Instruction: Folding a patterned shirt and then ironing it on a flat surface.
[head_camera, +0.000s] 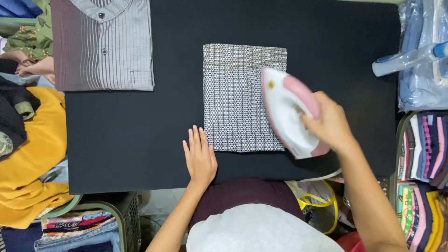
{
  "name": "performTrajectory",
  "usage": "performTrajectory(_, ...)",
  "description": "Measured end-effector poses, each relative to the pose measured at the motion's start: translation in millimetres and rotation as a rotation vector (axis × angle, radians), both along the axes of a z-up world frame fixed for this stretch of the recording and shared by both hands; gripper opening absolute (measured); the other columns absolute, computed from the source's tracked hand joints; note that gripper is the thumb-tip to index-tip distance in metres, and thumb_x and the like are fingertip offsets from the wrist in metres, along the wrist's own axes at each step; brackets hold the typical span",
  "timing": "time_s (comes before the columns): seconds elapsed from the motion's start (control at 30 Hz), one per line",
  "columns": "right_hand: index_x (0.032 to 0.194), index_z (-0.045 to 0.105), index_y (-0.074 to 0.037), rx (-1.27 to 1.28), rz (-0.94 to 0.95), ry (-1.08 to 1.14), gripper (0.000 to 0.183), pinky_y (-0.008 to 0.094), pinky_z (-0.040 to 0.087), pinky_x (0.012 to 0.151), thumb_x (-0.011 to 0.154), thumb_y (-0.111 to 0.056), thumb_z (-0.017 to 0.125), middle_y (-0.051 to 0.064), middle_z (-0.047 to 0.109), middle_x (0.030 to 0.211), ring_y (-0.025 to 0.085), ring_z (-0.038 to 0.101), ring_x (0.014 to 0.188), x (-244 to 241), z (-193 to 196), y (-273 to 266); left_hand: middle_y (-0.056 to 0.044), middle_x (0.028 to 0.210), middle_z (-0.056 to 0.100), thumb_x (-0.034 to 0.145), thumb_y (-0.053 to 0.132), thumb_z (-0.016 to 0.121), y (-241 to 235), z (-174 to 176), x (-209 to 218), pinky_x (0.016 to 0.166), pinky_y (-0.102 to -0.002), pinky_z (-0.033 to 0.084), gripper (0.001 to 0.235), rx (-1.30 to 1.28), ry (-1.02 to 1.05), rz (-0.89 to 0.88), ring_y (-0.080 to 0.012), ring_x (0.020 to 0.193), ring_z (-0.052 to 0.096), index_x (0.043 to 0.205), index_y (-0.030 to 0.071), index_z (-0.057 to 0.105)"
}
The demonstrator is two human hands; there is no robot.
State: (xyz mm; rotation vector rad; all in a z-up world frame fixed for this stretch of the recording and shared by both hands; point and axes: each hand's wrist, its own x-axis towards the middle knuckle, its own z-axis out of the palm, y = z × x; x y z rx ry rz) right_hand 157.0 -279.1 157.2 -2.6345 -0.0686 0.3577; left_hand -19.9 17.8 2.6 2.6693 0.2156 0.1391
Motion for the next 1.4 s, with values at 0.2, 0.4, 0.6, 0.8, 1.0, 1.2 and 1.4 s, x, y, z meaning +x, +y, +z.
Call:
performTrajectory(0.2, 0.124, 0.066, -0.023, -0.313, 0.306, 0.159, 0.053, 0.054, 0.055, 0.07, 0.073, -0.024, 0.077, 0.016, 0.074, 0.088, 0.041, 0.072, 0.078, -45, -2, 114, -0.029, 0.161, 0.034, 0.101, 0.021, 0.05, 6, -2, -10, 0.12, -0.062, 0.023, 0.06, 0.007, -0.008, 0.036, -0.0421, 0.153, 0.029, 0.15, -0.01, 0.039)
performTrajectory(0.4, 0.107, 0.061, -0.006, -0.11, 0.546, -0.182, 0.028, 0.049, 0.053, 0.056, 0.083, -0.017, 0.071, 0.015, 0.07, 0.077, 0.037, 0.068, 0.063, -66, -45, 131, -0.032, 0.16, 0.034, 0.098, 0.006, 0.05, 17, 5, -23, 0.121, -0.056, 0.025, 0.058, -0.139, -0.077, 0.123, -0.0458, 0.151, 0.031, 0.151, -0.013, 0.037)
performTrajectory(0.6, 0.111, 0.064, -0.006, -0.113, 0.767, -0.17, 0.034, 0.046, 0.052, 0.047, 0.078, -0.011, 0.07, 0.016, 0.069, 0.075, 0.035, 0.067, 0.055, -109, -47, 106, -0.029, 0.16, 0.039, 0.095, -0.01, 0.04, 39, 9, -19, 0.125, -0.047, 0.031, 0.057, -0.349, -0.245, 0.286, -0.0443, 0.149, 0.039, 0.152, -0.006, 0.041)
performTrajectory(0.8, 0.114, 0.07, -0.016, -0.137, 0.52, 0.139, 0.043, 0.05, 0.055, 0.063, 0.072, -0.016, 0.074, 0.017, 0.073, 0.075, 0.037, 0.072, 0.069, -93, -6, 73, -0.028, 0.162, 0.039, 0.103, -0.006, 0.037, 24, 23, 26, 0.125, -0.045, 0.031, 0.049, -0.432, -0.328, 0.295, -0.0432, 0.151, 0.039, 0.152, -0.007, 0.042)
performTrajectory(1.0, 0.112, 0.051, 0.0, 0.178, -0.032, 0.187, 0.046, 0.047, 0.061, 0.067, 0.087, -0.032, 0.073, 0.023, 0.071, 0.086, 0.036, 0.077, 0.078, -51, -5, 45, -0.026, 0.165, 0.036, 0.106, 0.009, 0.04, -30, 20, 76, 0.129, -0.054, 0.025, 0.053, -0.225, -0.218, -0.024, -0.0423, 0.157, 0.033, 0.157, -0.008, 0.036)
performTrajectory(1.2, 0.119, 0.048, 0.003, -0.023, -0.108, 0.127, 0.047, 0.048, 0.056, 0.078, 0.094, -0.03, 0.07, 0.029, 0.074, 0.086, 0.041, 0.074, 0.083, -45, -32, 29, -0.023, 0.165, 0.032, 0.101, 0.035, 0.055, -37, 14, 85, 0.121, -0.062, 0.022, 0.069, -0.048, -0.109, -0.136, -0.0439, 0.154, 0.026, 0.156, -0.003, 0.037)
performTrajectory(1.4, 0.127, 0.05, 0.005, -0.086, -0.295, 0.198, 0.049, 0.047, 0.062, 0.074, 0.093, -0.025, 0.068, 0.029, 0.071, 0.097, 0.04, 0.075, 0.084, -37, -61, -28, -0.023, 0.164, 0.033, 0.1, 0.035, 0.054, -37, 15, 83, 0.121, -0.061, 0.023, 0.068, -0.021, -0.135, -0.141, -0.0449, 0.153, 0.026, 0.156, -0.002, 0.038)
